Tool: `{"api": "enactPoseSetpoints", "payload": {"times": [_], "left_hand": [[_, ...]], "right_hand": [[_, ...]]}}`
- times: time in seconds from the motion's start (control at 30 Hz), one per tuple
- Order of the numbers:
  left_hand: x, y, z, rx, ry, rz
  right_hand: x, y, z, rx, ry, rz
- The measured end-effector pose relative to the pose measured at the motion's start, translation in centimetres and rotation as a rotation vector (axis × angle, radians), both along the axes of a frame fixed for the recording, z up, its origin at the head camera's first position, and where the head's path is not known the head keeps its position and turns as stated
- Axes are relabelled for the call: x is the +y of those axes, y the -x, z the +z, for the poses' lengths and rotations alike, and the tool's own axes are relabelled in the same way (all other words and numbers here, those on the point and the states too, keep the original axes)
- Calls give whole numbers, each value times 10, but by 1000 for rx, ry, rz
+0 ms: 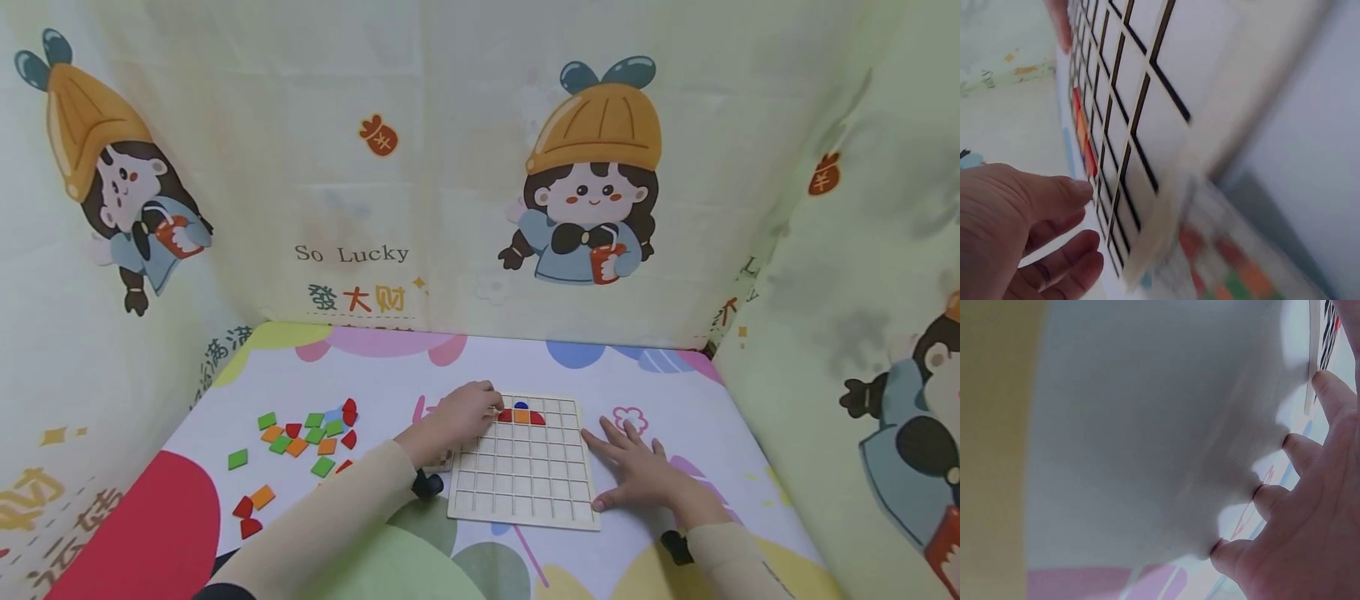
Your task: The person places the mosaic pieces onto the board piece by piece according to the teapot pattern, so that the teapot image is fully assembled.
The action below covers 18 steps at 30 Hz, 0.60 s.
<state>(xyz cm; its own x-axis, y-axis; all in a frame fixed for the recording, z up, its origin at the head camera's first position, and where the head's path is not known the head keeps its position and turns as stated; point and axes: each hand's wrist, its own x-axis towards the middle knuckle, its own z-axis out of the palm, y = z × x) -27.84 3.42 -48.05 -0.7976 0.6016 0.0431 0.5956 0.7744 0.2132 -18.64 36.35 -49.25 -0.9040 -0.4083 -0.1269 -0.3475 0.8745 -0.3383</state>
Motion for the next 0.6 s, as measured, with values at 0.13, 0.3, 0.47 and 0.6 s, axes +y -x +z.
{"api": "enactPoseSetpoints", "payload": {"times": [0.13, 0.3, 0.47, 0.6], "left_hand": [[-23, -6, 7, -16, -25, 38], [-58, -12, 11, -27, -55, 91], [-98, -21, 8, -51, -83, 200], [-131, -28, 5, -44, -98, 291]], "right_hand": [[2, 0, 0, 10, -3, 4], [2, 0, 0, 8, 15, 2], [1, 0, 0, 2, 24, 2], [1, 0, 0, 4, 9, -2]]}}
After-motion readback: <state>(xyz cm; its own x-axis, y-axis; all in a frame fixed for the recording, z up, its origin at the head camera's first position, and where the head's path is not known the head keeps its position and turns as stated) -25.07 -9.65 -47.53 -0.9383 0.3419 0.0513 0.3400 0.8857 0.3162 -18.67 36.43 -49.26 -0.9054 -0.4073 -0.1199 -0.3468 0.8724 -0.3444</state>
